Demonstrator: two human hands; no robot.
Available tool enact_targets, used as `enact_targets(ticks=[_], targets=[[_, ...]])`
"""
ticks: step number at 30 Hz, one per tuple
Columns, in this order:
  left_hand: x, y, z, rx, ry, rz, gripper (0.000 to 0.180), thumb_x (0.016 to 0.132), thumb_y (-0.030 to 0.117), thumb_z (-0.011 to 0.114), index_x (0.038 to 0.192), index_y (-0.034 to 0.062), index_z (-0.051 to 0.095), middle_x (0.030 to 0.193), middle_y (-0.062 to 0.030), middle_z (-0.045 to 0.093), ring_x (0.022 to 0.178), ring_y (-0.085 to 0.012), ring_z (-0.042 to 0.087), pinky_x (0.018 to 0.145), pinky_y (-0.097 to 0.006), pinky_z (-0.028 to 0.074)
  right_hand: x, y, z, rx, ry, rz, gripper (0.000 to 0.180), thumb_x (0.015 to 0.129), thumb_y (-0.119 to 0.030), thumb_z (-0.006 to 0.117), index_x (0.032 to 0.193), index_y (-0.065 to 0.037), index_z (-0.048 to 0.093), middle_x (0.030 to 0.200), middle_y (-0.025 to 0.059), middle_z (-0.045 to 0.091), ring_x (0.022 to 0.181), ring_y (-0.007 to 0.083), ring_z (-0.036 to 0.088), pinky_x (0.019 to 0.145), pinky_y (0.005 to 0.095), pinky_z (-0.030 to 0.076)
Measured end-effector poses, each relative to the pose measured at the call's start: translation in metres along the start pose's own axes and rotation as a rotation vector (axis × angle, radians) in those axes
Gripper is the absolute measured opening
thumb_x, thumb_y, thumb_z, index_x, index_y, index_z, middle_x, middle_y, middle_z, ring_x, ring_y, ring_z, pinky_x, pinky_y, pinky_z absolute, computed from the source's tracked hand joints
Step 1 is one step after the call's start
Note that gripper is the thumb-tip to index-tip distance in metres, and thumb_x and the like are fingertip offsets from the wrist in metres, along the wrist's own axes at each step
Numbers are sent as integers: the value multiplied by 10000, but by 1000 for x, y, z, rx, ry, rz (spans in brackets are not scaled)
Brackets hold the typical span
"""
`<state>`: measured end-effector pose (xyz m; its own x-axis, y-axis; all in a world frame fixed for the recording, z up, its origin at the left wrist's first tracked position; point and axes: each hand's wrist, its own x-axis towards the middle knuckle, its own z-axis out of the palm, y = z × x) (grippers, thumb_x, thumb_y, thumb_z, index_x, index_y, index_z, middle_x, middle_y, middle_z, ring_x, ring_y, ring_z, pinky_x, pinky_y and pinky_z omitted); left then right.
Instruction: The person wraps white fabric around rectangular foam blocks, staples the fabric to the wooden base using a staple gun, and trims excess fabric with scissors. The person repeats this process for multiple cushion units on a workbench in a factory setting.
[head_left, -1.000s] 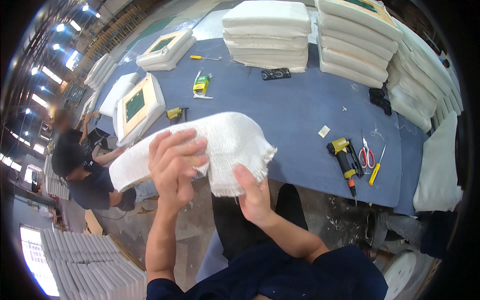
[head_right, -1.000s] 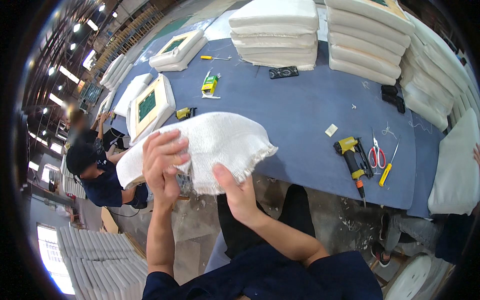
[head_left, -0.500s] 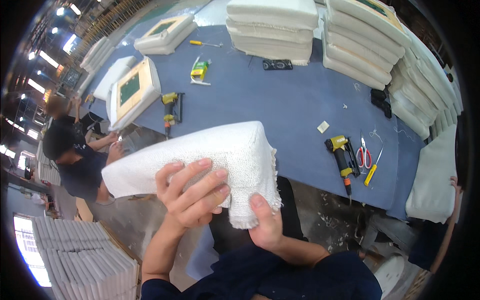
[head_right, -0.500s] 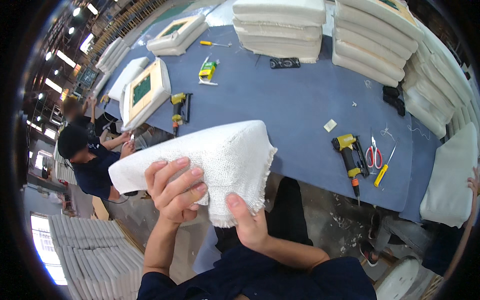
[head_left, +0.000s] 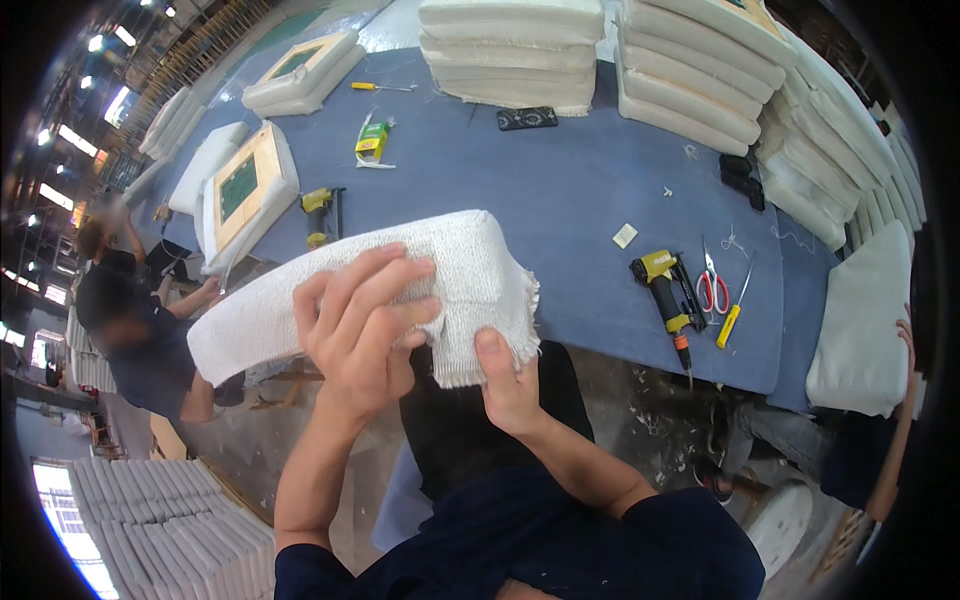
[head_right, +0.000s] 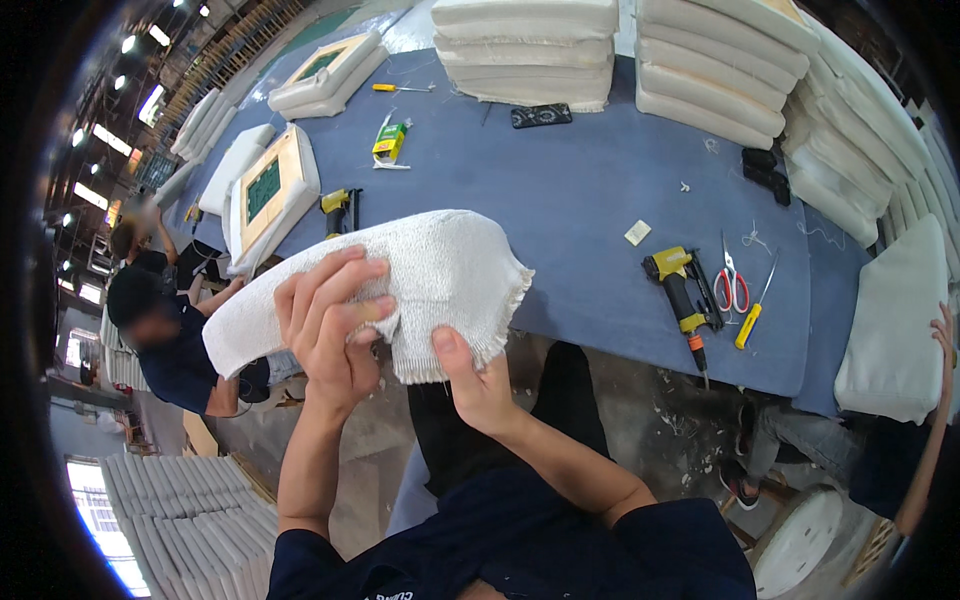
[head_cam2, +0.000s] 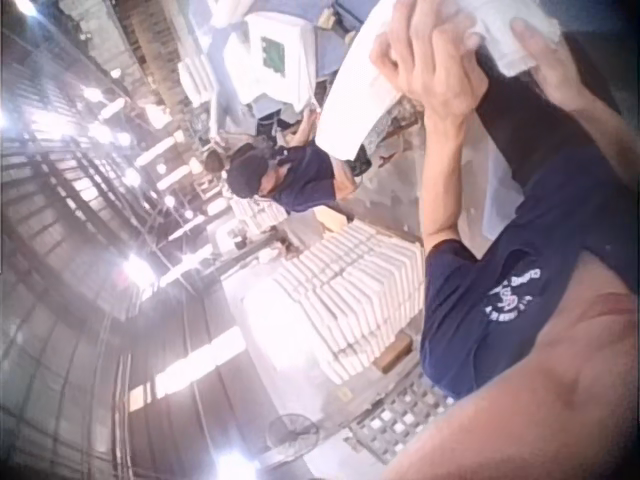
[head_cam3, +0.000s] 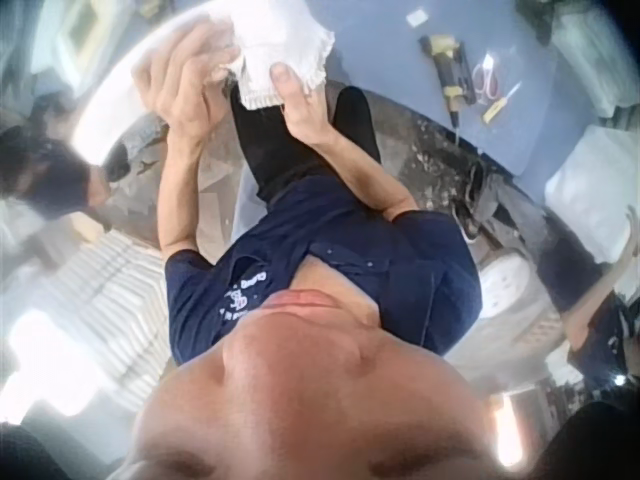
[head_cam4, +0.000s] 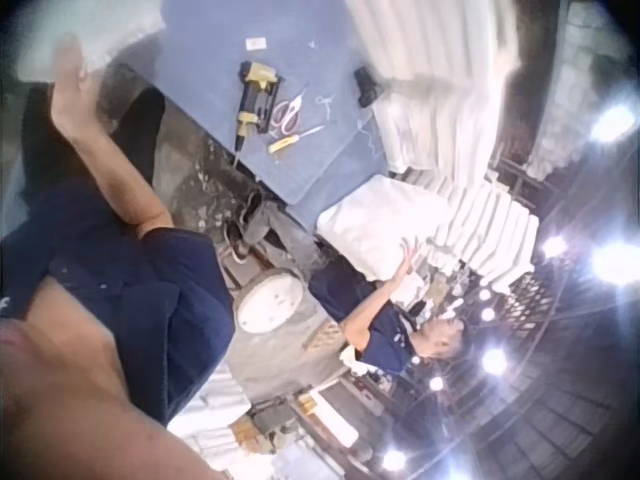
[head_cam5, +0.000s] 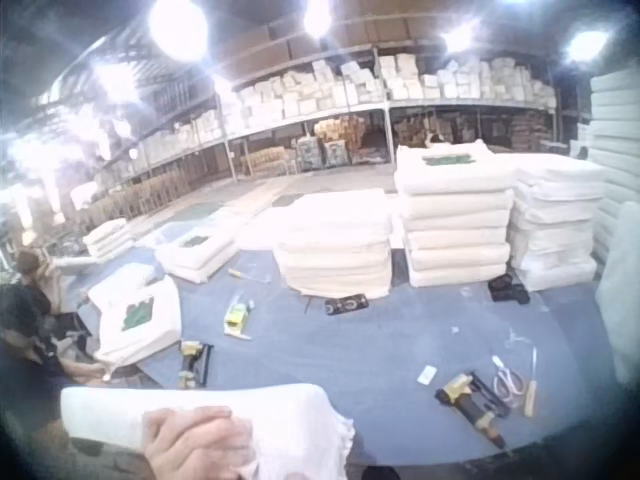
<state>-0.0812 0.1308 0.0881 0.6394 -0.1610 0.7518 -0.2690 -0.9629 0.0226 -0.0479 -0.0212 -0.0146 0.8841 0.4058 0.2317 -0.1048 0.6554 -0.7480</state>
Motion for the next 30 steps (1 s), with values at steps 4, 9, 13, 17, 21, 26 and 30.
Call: enact_targets(ticks=[4,9,13,17,21,26,30], targets=[[29,-12,-7,-32,-136,-93,155,997,247,688,979,93,698,1355,-103,704,1419,-323,574,1170,-530,269,30,10,15,-66,45,-134,363,1158,-209,541,1422,35,594,1343,75,665,1213,141,603,1048,327,489],[84,-13,-13,104,-367,-134,322,1028,329,682,1281,131,663,1525,-162,583,1477,-436,485,1207,-581,263,68,27,28,-90,59,-224,387,1181,-237,501,1445,37,569,1352,70,654,1230,138,593,1060,323,478],[86,-52,17,39,-407,-70,349,1054,407,640,1368,269,706,1495,-184,575,1424,-405,516,1178,-619,322,86,37,33,-287,154,-207,421,1194,-278,468,1479,19,555,1378,77,640,1247,148,596,1077,338,475],[79,-61,47,-31,-237,-128,293,959,390,711,1221,284,788,1345,-142,638,1360,-382,555,1114,-645,377,99,19,29,-390,145,-96,517,1194,-341,455,1532,43,527,1395,130,663,1234,171,628,1056,363,505],[88,-63,62,-49,-138,-132,198,940,439,699,1051,335,826,1148,-84,666,1208,-327,594,1075,-619,377,103,32,-18,-599,39,-98,425,1177,-296,493,1356,51,661,1252,118,715,1150,177,655,1015,377,514],[88,-62,66,-62,-152,-201,229,967,467,650,1028,357,841,1174,-85,693,1240,-332,586,1101,-643,336,80,66,-106,-1232,-452,239,390,1111,-266,624,1374,21,655,1260,139,728,1184,245,664,1067,393,498],[90,-57,77,-52,-114,-199,238,968,467,650,1053,358,844,1220,-94,693,1250,-341,580,1115,-652,328,38,80,-267,-1731,-451,34,581,990,-322,751,1471,-37,593,1431,234,648,1295,457,603,1107,552,470]])
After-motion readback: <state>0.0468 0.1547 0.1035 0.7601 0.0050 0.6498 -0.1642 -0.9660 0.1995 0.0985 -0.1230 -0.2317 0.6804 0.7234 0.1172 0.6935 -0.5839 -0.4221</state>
